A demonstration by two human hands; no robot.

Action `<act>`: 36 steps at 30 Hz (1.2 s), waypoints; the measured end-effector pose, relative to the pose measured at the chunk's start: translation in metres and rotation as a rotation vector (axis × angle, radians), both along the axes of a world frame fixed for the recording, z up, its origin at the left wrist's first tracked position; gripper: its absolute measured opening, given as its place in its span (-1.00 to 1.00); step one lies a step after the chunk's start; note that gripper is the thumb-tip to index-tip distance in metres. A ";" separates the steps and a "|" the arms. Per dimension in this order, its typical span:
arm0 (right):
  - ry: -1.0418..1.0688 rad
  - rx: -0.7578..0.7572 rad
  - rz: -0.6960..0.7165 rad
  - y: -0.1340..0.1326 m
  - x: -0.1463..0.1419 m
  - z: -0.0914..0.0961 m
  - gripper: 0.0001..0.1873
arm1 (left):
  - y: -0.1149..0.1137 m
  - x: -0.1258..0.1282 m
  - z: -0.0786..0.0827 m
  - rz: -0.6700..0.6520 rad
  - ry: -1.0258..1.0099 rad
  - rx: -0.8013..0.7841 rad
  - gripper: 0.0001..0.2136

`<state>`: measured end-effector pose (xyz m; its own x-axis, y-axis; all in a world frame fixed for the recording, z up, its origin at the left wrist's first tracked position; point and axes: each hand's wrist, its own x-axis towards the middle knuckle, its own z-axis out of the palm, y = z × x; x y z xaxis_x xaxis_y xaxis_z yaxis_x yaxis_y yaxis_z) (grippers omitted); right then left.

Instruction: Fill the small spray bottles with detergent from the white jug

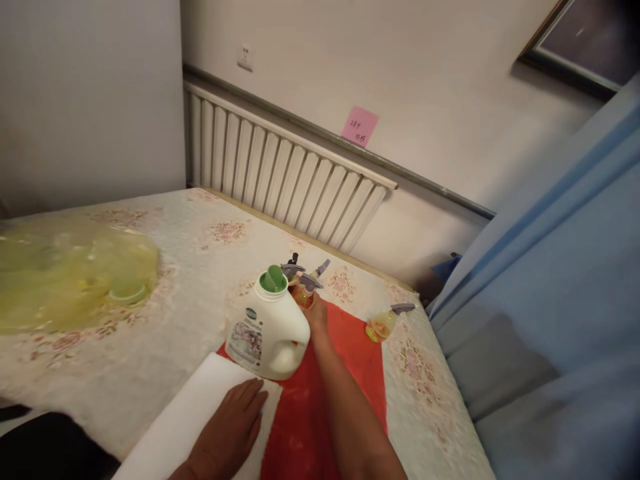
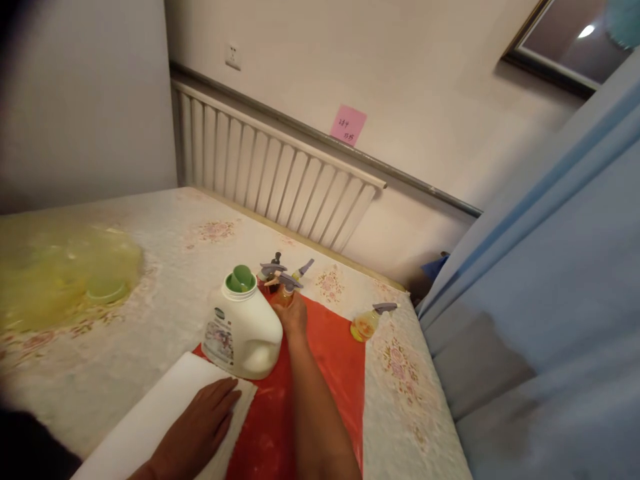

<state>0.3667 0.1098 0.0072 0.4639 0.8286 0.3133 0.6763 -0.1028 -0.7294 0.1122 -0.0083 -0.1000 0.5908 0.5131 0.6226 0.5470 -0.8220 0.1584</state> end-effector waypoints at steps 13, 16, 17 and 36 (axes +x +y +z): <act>0.040 0.098 -0.374 -0.099 0.037 0.047 -0.65 | -0.004 0.002 0.008 0.010 -0.055 -0.050 -0.71; 0.065 0.130 -0.400 -0.144 0.030 0.052 -0.67 | -0.009 0.002 0.024 -0.011 0.032 -0.177 -0.76; 0.078 0.138 -0.402 -0.160 0.026 0.052 -0.66 | -0.011 0.002 0.028 -0.024 0.073 -0.214 -0.77; 0.550 0.219 -0.063 -0.313 -0.096 0.044 -0.47 | -0.060 0.002 0.079 -0.444 -0.661 -1.674 -0.47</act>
